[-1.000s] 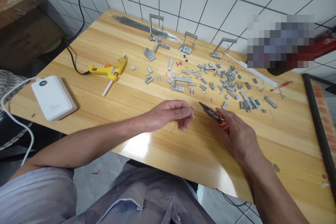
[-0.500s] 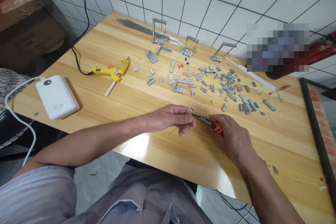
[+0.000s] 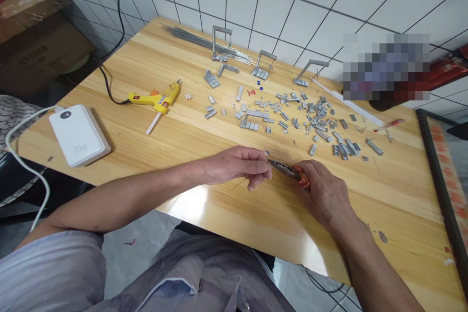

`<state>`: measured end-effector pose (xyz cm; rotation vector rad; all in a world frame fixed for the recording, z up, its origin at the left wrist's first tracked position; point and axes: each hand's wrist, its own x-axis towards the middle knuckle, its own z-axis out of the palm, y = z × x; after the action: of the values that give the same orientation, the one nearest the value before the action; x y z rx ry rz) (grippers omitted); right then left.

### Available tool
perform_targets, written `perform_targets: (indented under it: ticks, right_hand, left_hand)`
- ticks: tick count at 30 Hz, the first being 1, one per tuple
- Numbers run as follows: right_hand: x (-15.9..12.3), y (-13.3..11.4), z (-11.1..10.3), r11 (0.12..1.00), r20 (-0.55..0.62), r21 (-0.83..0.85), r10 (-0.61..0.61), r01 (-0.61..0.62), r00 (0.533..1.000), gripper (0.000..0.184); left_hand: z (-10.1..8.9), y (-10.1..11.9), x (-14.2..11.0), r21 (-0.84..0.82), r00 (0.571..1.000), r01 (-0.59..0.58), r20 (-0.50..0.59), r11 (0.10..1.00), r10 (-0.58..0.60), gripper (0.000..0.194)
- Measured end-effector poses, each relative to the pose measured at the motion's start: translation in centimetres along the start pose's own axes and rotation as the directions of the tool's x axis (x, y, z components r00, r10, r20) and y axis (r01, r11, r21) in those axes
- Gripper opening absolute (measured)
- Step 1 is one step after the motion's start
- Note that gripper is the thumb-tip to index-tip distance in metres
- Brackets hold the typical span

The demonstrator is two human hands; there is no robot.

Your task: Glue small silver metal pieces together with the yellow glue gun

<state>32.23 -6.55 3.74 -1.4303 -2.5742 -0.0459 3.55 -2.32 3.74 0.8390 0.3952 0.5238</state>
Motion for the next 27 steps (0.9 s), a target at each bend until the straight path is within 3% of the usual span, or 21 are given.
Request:
perform_targets:
  ticks: [6,14,27]
  right_hand:
    - [0.01,-0.10,0.05,1.000,0.005,0.011,0.006,-0.006,1.000,0.020]
    - [-0.03,0.12,0.13,0.999,0.011,0.047,0.027,-0.027,1.000,0.031]
    - [-0.30,0.36,0.24,1.000,0.008,-0.009,0.022,-0.022,1.000,0.016]
  left_hand:
    - [0.09,0.01,-0.06,-0.016,1.000,0.007,-0.005,1.000,-0.007,0.046]
    - [0.00,-0.10,0.04,-0.004,1.000,0.008,-0.009,1.000,-0.008,0.047]
    - [0.12,-0.16,-0.04,-0.040,1.000,-0.012,0.000,0.999,0.012,0.043]
